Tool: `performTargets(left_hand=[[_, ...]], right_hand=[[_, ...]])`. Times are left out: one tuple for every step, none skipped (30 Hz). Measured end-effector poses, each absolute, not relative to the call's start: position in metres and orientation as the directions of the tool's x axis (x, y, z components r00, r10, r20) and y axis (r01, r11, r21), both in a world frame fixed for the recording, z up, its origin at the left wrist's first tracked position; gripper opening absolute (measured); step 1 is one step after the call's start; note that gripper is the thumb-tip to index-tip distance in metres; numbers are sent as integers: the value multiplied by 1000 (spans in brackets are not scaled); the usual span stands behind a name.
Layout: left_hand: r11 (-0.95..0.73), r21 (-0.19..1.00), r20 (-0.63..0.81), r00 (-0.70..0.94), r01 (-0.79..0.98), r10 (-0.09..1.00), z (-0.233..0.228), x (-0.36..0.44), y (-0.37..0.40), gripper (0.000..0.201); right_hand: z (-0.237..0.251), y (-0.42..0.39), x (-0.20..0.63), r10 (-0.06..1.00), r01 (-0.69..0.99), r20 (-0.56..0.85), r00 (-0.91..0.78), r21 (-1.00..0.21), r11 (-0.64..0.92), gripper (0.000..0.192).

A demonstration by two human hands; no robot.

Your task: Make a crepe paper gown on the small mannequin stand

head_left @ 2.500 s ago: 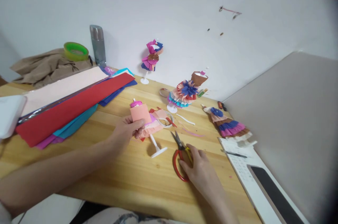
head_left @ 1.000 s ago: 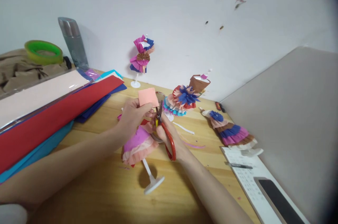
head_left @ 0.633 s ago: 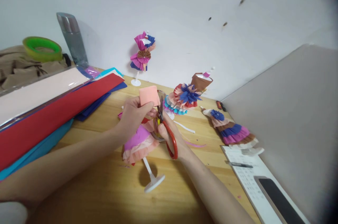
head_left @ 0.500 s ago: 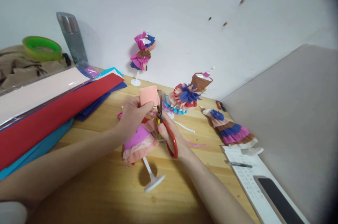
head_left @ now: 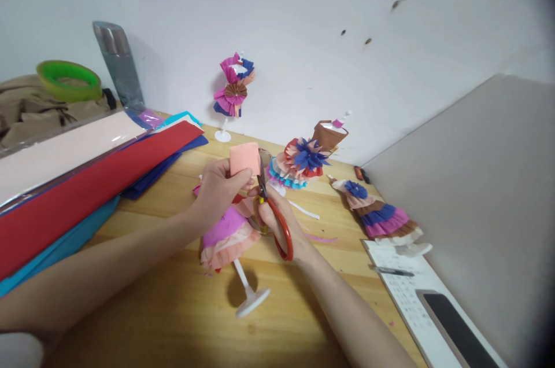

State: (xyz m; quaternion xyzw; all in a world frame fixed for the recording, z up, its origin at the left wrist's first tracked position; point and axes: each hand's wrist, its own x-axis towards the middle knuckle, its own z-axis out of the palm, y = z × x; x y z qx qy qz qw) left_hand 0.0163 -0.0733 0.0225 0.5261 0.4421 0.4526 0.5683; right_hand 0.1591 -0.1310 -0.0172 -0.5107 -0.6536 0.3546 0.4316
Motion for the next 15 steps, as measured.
performTargets(left_hand=[[42,998,-32,196,-48,980,23,16,-73,15],[51,998,-41,193,-47,980,23,16,-74,15],[61,997,-51,193,-48,980,23,16,-74,15],[70,996,-58,197,-53,979,23,16,-74,15],[79,995,-66,202,-61,977,24,16,-74,15],[88,994,-72,204,-69,976,25,16,-74,15],[95,993,-78,205,-75,976,25,16,-74,14],[102,992,-84,206,-76,975,26,17,-74,14],[105,992,-88,205,-75,975,27,17,-74,13],[104,992,-88,202,-73,976,27,17,-74,13],[100,992,-84,198,-74,977,28,17,-74,13],[96,992,-79,197,-76,977,28,17,-74,13],[94,992,-77,196,-79,978,28,17,-74,13],[97,992,-80,196,-80,977,28,17,-74,13],[103,991,-86,197,-80,977,28,17,-74,13]], right_hand=[[-17,-131,159,974,341,198,-107,-913,223,57],[-17,-131,159,976,330,193,-104,-919,218,57],[-17,-131,159,977,333,189,-98,-919,211,57],[-17,-131,158,978,341,187,-90,-917,206,58],[-17,-131,158,979,348,185,-82,-916,202,58],[-18,-131,158,981,353,182,-74,-915,196,59],[-18,-131,158,982,358,177,-67,-914,189,59],[-18,-132,157,983,364,173,-58,-914,182,59],[-19,-132,157,984,368,171,-48,-913,177,58],[-19,-132,157,985,372,170,-38,-912,172,57],[-19,-132,156,985,375,170,-27,-912,167,56],[-19,-132,156,985,377,170,-15,-912,163,54],[-18,-132,155,986,378,169,-5,-912,158,52],[-18,-132,155,986,380,165,3,-913,152,50],[-17,-131,154,987,383,163,10,-912,147,48]])
